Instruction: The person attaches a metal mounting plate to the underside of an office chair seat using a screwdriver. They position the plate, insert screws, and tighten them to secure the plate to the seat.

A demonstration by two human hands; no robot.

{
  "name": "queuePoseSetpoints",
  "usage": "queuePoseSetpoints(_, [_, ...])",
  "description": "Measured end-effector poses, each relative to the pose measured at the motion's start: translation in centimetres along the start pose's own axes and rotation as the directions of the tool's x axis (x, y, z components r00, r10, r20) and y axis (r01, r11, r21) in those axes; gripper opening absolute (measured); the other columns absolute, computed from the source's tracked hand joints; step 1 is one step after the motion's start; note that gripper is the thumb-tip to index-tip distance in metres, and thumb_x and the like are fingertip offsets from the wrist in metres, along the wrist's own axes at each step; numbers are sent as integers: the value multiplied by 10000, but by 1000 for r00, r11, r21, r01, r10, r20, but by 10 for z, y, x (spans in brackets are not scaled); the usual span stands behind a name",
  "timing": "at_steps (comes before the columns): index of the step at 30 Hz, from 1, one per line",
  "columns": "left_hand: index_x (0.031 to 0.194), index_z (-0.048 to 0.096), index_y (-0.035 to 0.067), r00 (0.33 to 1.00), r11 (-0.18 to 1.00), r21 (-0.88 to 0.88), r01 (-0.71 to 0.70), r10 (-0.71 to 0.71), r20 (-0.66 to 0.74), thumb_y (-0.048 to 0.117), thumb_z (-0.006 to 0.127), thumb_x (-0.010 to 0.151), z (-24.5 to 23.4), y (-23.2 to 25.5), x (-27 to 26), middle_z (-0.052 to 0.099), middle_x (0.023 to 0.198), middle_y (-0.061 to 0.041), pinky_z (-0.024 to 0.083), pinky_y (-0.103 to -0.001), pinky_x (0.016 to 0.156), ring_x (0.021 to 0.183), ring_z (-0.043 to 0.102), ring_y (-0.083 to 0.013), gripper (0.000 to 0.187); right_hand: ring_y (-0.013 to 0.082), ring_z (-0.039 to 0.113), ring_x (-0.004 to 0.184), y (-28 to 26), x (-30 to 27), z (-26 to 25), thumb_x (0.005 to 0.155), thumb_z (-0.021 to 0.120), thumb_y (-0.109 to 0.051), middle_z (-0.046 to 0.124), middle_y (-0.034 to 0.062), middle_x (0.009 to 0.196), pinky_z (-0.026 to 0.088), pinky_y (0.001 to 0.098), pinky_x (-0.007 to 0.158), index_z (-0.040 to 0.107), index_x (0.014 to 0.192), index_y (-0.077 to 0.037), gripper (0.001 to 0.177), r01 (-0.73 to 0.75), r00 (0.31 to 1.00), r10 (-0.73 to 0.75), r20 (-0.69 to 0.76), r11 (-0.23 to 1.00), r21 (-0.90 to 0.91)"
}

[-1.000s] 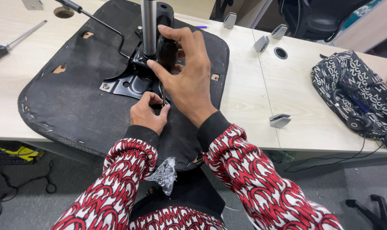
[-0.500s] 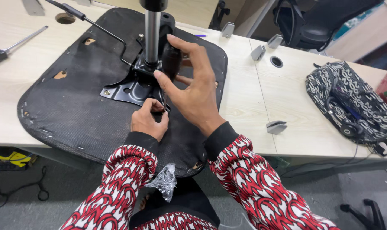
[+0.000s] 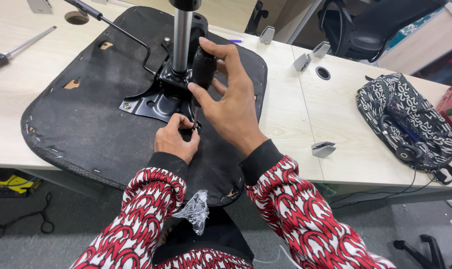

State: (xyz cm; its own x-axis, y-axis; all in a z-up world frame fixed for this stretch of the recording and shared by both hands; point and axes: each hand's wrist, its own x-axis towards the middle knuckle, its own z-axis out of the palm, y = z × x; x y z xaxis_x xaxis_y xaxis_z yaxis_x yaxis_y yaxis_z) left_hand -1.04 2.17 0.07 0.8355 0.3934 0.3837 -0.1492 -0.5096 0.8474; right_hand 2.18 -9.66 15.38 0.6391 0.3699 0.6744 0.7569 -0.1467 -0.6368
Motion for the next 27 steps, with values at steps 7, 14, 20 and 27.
queuePoseSetpoints(7, [911,593,44,1000,1000,-1,-6,6,-23,92,771,790,-1,4,0,774,879,-56,588,-364,765,811,759,-261,221,153,727,1018,5,6,7,848,886,-60,590,43,1194,714,290,814,567,1306,-92,559,-103,987,78,-137,978,-183])
queuePoseSetpoints(14, [895,601,61,998,998,12,56,-56,-28,166,843,771,0,5,-1,766,849,-45,583,-363,744,806,763,-251,291,189,678,1205,7,6,-2,907,798,6,574,59,1411,625,342,1070,522,1396,-75,567,-31,997,23,76,995,98])
queuePoseSetpoints(20, [889,602,73,999,999,22,43,-42,-14,153,797,791,-3,6,0,772,843,-32,584,-360,761,800,768,-237,233,145,710,1012,1,7,10,838,855,-75,557,79,1195,710,306,842,578,1247,-82,494,-179,975,155,-161,972,-150])
queuePoseSetpoints(27, [911,632,72,999,997,52,50,-50,-3,170,798,778,-4,6,0,765,855,-54,575,-374,760,812,758,-264,234,179,672,1098,-2,7,1,838,806,4,591,40,1267,646,333,950,529,1330,-70,570,-12,1000,12,3,999,39])
